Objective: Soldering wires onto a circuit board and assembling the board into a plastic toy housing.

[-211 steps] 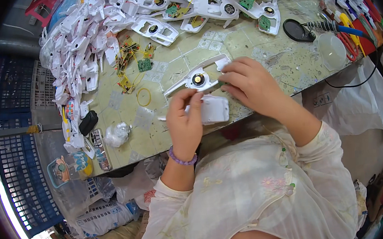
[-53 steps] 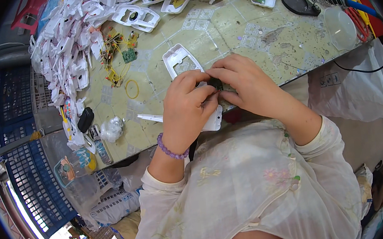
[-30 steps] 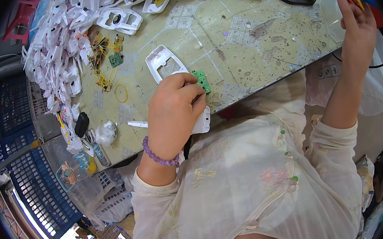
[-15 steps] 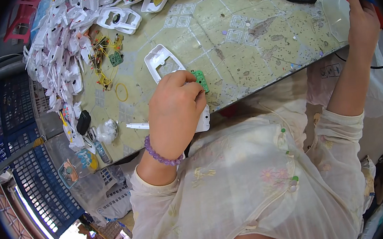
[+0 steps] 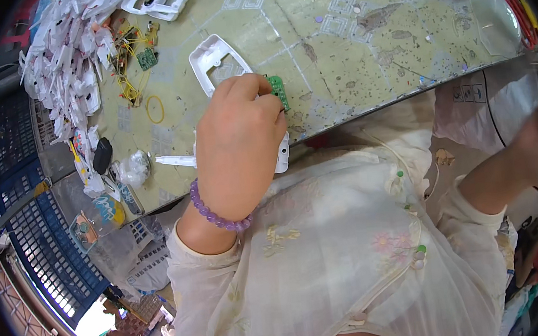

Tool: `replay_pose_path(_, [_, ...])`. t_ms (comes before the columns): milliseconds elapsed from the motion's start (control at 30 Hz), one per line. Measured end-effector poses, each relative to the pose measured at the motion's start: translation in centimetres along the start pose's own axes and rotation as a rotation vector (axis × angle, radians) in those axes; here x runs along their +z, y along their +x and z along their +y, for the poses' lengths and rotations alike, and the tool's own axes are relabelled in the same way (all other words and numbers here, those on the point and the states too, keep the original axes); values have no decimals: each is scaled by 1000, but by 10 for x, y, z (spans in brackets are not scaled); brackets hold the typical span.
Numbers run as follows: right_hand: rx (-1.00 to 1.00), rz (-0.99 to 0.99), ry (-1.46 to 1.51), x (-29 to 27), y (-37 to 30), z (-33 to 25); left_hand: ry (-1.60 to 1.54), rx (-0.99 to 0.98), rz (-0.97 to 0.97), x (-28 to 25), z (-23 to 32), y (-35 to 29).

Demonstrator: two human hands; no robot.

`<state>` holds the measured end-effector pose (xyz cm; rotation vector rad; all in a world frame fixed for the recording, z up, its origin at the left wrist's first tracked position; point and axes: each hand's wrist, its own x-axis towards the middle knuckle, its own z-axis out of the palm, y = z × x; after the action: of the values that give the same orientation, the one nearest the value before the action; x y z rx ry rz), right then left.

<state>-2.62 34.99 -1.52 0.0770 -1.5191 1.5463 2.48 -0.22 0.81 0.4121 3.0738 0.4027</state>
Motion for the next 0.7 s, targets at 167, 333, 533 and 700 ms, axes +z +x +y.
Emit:
replay_pose_path(167, [295,-465,327,42,-104,-5,32,7,-8,3,-3,1])
replay_pose_path(333, [401,-586,352,61,-126,-10,15,4,-1,1,-2,0])
replay_pose_path(533, [328,-655,464,67,-132,-1,16,3,-2,0,1,0])
replay_pose_path(700, [343,-672,465,65,-132,-1,15,-1,3,0,1,1])
